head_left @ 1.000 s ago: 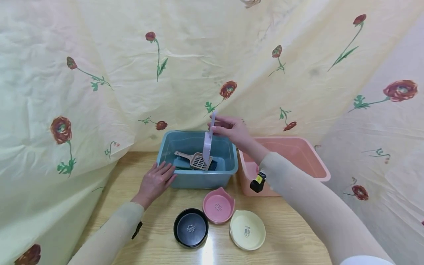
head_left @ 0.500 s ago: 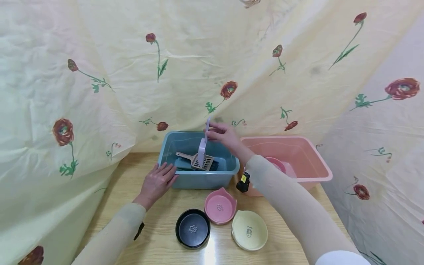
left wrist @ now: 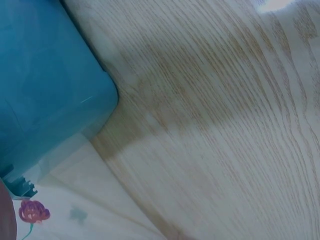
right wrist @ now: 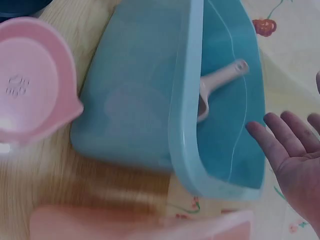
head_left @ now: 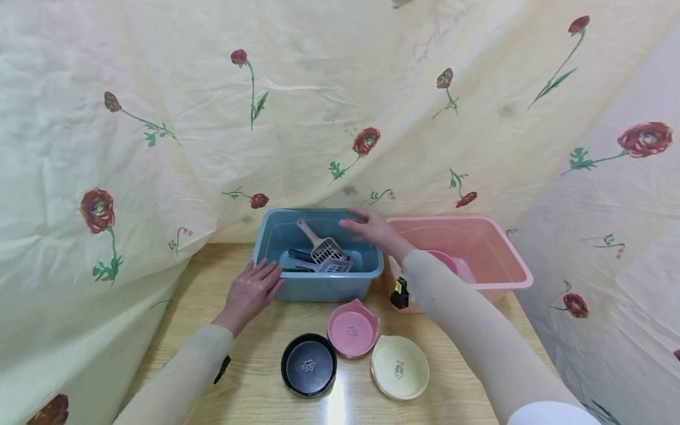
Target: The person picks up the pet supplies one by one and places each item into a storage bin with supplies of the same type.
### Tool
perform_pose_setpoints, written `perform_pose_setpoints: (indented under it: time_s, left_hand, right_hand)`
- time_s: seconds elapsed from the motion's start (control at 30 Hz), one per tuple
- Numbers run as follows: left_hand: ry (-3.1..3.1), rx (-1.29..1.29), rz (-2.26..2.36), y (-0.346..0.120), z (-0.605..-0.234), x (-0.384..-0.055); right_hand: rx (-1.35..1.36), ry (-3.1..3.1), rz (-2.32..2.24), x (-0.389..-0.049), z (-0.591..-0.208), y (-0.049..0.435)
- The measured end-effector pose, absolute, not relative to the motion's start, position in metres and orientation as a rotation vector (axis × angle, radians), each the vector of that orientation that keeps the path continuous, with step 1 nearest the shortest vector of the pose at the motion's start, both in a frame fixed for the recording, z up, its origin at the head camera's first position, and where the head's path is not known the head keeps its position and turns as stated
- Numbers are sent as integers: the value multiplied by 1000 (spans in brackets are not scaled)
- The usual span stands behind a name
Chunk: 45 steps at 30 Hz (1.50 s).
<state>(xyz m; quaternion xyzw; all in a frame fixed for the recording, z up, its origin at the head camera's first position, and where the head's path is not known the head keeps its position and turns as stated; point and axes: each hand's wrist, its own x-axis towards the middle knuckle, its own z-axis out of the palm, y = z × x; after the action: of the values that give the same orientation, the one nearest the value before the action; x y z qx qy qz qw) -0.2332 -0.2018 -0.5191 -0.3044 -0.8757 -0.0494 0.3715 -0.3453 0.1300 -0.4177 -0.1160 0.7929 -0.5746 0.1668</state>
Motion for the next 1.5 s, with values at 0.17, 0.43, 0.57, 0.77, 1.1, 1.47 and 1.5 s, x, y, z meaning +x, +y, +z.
perform_pose_setpoints:
  time_s: [0.17,0.43,0.57,0.77,1.1,1.47,1.5]
  left_hand:
    - [-2276,-771,-111,-202,-518,-233]
    - [-2281,-783,-120,-202,-516,-231]
    - [-2267,-784,-141,-201,-516,-231]
    - [-2249,-774,-173,-201,-518,-231]
    - [-2262,-749,-202,-200,-522,-228]
    - [-2212,-809,-215,-203,-518,-231]
    - [-2213,-814,-216,-203,-518,-232]
  right_hand:
    - [-357,2296,-1504,-340,-409,143]
    - [-631,2531,-1126,-325,-397,167]
    - [-748,2577,-1000,-307,-389,178]
    - [-708,2529,-968,-280,-378,197]
    - [-746,2575,-932,-257,-378,233]
    - [-739,2614,-918,-229,-382,253]
    - [-736,2619,-916,-226,-382,254]
